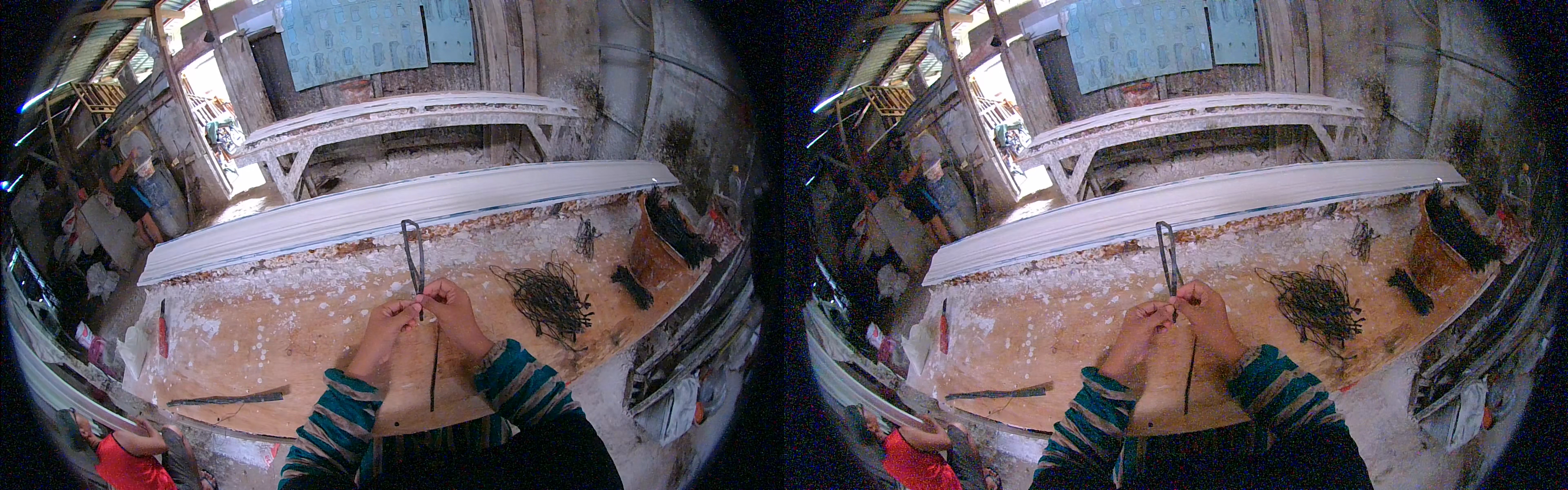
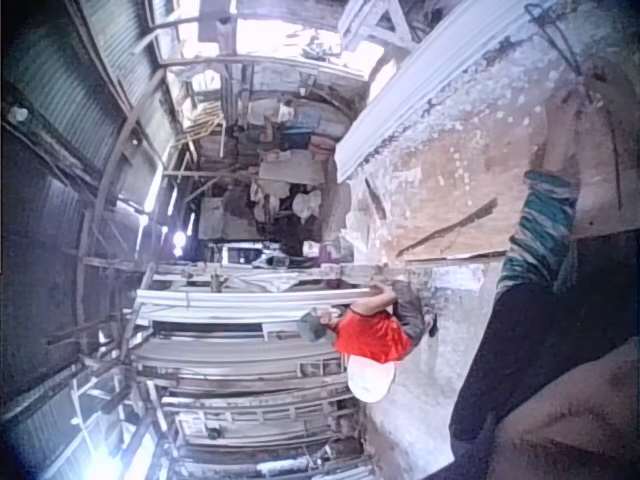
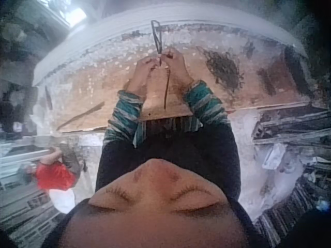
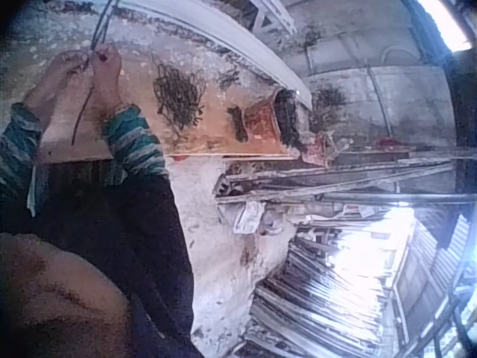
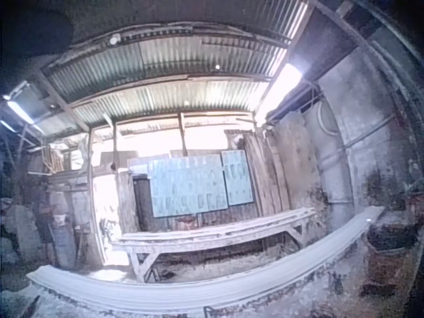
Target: The person repeatedly picks up thin dark fibers from a pile on the table and interlaces them by hand, forming a small woven bundle. Another person in the background works on a long white object at a separate table.
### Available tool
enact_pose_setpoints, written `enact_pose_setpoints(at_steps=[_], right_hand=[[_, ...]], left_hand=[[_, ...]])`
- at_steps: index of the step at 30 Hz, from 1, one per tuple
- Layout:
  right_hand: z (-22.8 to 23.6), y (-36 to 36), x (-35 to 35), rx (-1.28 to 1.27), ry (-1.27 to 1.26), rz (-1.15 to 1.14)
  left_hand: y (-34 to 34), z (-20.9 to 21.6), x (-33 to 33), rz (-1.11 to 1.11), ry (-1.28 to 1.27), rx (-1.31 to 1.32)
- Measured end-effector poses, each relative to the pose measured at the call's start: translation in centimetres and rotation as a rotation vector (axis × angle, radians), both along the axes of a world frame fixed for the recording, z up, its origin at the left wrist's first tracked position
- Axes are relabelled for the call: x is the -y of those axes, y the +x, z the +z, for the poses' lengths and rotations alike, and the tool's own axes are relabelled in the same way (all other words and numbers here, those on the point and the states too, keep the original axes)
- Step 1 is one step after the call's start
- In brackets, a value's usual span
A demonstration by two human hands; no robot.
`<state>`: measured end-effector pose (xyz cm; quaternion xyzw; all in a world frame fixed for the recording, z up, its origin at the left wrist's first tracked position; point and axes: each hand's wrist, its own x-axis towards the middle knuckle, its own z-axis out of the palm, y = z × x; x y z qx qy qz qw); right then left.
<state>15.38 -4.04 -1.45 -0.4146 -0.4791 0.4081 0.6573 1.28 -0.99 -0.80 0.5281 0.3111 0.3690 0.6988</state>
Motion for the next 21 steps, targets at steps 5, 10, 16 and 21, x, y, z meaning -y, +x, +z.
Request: enact_pose_setpoints(at_steps=[5,10,16,21], right_hand=[[0.55,-0.12,0.28,0.006,-0.029,0.005],[0.69,-0.2,0.38,-0.049,-0.011,0.047],[0.23,-0.04,0.1,-0.054,-0.004,0.058],[0.79,-0.14,0.34,-0.052,-0.015,0.054]], left_hand=[[-0.03,0.16,0.05,-0.011,-0.004,-0.015],[-0.16,0.15,-0.03,-0.024,-0.018,-0.014],[-0.24,0.03,-0.12,-0.056,-0.023,0.01],[-0.31,0.19,-0.05,-0.043,-0.042,-0.004]])
